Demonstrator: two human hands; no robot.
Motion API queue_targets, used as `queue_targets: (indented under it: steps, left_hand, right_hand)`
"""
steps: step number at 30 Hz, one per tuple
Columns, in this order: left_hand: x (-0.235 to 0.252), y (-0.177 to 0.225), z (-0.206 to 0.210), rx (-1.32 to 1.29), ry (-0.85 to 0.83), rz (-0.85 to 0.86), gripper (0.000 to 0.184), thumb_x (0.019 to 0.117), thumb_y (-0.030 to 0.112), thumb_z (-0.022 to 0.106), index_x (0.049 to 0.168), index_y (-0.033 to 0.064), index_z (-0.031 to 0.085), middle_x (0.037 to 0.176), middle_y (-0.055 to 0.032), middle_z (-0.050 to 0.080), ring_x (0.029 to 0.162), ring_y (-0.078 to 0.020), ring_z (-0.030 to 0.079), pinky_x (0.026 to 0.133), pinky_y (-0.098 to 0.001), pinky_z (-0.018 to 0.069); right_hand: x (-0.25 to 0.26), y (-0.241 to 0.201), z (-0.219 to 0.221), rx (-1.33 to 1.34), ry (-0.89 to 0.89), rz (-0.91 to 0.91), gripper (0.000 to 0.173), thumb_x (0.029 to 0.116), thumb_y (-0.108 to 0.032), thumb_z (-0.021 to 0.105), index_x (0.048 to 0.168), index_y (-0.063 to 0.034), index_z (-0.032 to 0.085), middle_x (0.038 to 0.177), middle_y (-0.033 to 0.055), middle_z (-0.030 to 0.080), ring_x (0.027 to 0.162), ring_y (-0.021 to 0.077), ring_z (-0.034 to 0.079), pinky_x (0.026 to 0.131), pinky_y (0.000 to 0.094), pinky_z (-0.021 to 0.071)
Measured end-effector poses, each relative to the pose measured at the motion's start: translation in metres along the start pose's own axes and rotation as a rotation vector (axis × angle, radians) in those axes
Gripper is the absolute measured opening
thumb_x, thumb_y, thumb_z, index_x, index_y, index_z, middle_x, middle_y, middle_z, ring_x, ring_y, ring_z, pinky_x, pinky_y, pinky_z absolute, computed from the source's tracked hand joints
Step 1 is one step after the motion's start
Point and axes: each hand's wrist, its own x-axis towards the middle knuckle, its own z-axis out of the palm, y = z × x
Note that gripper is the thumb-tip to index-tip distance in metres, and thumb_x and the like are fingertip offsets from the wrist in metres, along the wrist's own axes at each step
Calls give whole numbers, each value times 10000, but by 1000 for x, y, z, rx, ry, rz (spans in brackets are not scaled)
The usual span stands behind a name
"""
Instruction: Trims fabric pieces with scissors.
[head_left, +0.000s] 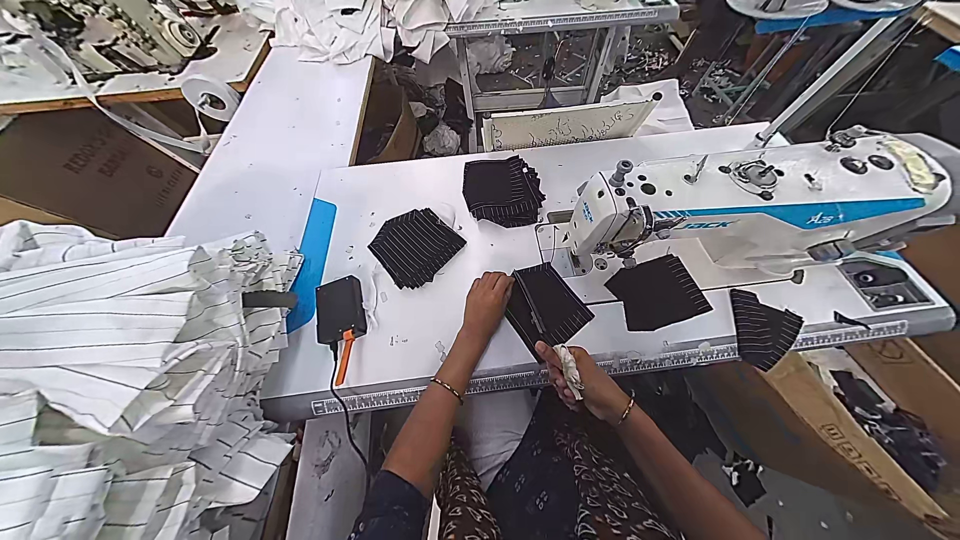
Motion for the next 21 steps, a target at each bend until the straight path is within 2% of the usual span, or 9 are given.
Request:
queue_targets:
  steps: [5,9,12,15,21]
  left_hand:
    - [-8,4,-8,-75,-34,-115,225,962,136,649,1079,-32,741,1073,-210,740,1010,-400,715,867,-533,564]
    - [-22,6,-20,-96,-33,-198,242,943,166,681,1059,-34,752,1051,-222,733,1008,-415,701,888,-537,551]
    - [-31,5,-21,-83,-12,-127,190,952,127,656,1017,-4,779,1017,-204,739,970,-395,709,853,-516,560]
    - [-32,6,-21,-51,-28,-35,191,962,97,636,1033,-6,780,1027,-203,745,971,-394,720,841,-521,567]
    - [-33,-6,-18,0,-54,143,207,984,93,599,1040,-3,774,1115,-157,760,1065,-356,726,937,-496,563]
  right_hand:
    - [0,2,-4,7,2,12,378,1078,-366,525,786,-125,544,549,-61,486,422,36,476,411,185,422]
    - [0,3,-5,1,-2,34,390,1077,-369,524,765,-135,534,546,-64,484,418,33,466,409,183,411]
    - [1,4,-6,9,-7,34,386,1080,-361,519,770,-132,539,547,-66,489,418,31,471,409,183,418]
    - [1,5,-7,14,-12,29,388,1079,-369,519,773,-132,538,552,-64,488,421,32,470,411,183,417]
    - [-1,6,-8,22,-5,24,378,1071,-363,540,768,-137,535,551,-69,483,419,26,460,405,179,404]
